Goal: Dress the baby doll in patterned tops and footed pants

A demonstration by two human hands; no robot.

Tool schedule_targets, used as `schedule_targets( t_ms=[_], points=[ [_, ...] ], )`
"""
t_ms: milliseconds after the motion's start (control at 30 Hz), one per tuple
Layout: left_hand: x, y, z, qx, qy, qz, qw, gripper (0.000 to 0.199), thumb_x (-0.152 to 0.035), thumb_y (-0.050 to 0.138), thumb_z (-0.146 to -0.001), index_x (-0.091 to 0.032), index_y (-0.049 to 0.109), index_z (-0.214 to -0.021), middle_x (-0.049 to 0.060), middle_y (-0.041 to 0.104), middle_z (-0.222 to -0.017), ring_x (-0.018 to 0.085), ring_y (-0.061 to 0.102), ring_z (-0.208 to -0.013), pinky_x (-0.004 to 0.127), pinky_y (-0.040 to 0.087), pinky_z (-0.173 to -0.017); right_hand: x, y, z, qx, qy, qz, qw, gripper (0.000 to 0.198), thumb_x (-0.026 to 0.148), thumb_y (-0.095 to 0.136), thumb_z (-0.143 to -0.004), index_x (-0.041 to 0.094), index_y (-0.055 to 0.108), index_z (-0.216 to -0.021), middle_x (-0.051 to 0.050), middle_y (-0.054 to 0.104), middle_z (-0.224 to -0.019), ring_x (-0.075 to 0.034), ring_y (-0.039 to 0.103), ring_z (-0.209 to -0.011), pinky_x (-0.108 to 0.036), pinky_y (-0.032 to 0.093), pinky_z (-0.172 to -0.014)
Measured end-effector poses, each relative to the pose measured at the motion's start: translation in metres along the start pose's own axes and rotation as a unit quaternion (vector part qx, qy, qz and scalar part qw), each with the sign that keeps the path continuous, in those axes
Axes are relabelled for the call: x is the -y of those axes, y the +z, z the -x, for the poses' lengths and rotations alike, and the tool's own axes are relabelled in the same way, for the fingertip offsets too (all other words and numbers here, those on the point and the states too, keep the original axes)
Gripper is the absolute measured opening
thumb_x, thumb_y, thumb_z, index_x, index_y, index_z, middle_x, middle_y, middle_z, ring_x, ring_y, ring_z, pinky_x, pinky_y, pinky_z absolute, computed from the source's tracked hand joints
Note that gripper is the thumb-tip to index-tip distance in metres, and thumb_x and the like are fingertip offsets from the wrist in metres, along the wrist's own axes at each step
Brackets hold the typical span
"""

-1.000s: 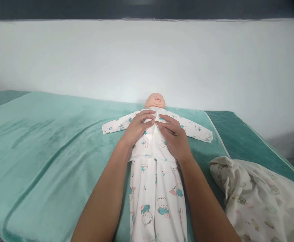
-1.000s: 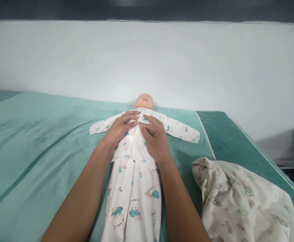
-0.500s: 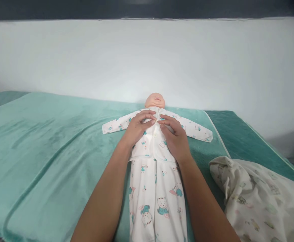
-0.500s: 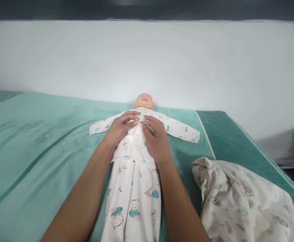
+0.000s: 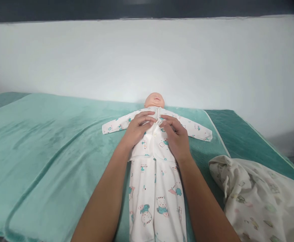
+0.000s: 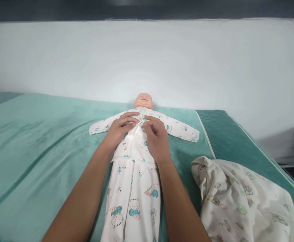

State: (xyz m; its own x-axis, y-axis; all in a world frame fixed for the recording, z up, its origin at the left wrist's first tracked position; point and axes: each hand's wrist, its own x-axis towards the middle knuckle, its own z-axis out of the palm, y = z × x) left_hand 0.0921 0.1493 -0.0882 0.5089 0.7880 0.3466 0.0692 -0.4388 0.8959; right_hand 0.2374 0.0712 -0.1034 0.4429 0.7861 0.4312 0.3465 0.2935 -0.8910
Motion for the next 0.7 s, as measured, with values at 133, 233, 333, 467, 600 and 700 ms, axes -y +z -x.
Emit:
schedule_targets(
  t_ms=[133,233,333,467,600,700],
  points=[
    [-0.006,-0.001,0.005,0.014,-0.013,-0.014,1.000,0.015,-0.026,0.058,-0.087,-0.027,0.074,-0.087,-0.001,0.058,-0.139,0.025,0.044,-0.137,0.045,0.033,-0.115,0.000,0.000,0.000,-0.005,-0.011,-0.008,1.000,0.027,0.035,0.057,-0.089,0.025,0.066,-0.066,-0.002,0.071,-0.116,-0.025,0.059,-0.117,-0.046,0.039,-0.108],
    [-0.013,-0.002,0.009,0.029,-0.024,-0.028,0.999,0.014,-0.028,0.060,-0.085,-0.025,0.071,-0.077,-0.001,0.056,-0.142,0.027,0.043,-0.138,0.047,0.035,-0.114,-0.001,-0.001,-0.001,-0.005,-0.017,-0.014,1.000,0.031,0.035,0.057,-0.089,0.024,0.063,-0.061,-0.002,0.071,-0.115,-0.025,0.059,-0.117,-0.046,0.039,-0.107],
    [-0.018,-0.007,0.012,0.062,-0.032,-0.042,0.997,0.016,-0.028,0.060,-0.086,-0.024,0.071,-0.075,-0.001,0.051,-0.147,0.029,0.042,-0.139,0.049,0.036,-0.113,0.000,-0.002,-0.001,0.002,-0.017,-0.007,1.000,0.034,0.036,0.057,-0.090,0.025,0.062,-0.058,-0.001,0.071,-0.115,-0.026,0.059,-0.118,-0.047,0.038,-0.107],
    [-0.018,-0.015,0.014,0.111,-0.024,-0.045,0.992,0.012,-0.030,0.063,-0.086,-0.026,0.071,-0.078,-0.002,0.046,-0.151,0.030,0.034,-0.145,0.050,0.033,-0.115,0.002,-0.003,0.000,0.019,-0.031,0.018,0.999,0.037,0.037,0.057,-0.091,0.025,0.063,-0.057,-0.001,0.071,-0.115,-0.026,0.058,-0.119,-0.047,0.038,-0.107],
    [-0.016,-0.019,0.015,0.134,-0.015,-0.046,0.990,0.010,-0.033,0.065,-0.085,-0.026,0.069,-0.080,-0.003,0.043,-0.154,0.027,0.026,-0.149,0.049,0.029,-0.118,0.004,-0.004,0.001,0.042,-0.054,0.040,0.997,0.037,0.035,0.056,-0.092,0.025,0.062,-0.056,0.001,0.070,-0.118,-0.025,0.056,-0.121,-0.047,0.037,-0.107],
    [-0.016,-0.020,0.015,0.142,-0.010,-0.047,0.989,0.014,-0.036,0.065,-0.086,-0.025,0.068,-0.078,-0.001,0.042,-0.154,0.027,0.026,-0.149,0.050,0.027,-0.119,0.005,-0.004,0.001,0.056,-0.068,0.058,0.994,0.036,0.034,0.056,-0.092,0.026,0.063,-0.057,0.001,0.069,-0.120,-0.025,0.054,-0.123,-0.047,0.036,-0.107]
  ],
)
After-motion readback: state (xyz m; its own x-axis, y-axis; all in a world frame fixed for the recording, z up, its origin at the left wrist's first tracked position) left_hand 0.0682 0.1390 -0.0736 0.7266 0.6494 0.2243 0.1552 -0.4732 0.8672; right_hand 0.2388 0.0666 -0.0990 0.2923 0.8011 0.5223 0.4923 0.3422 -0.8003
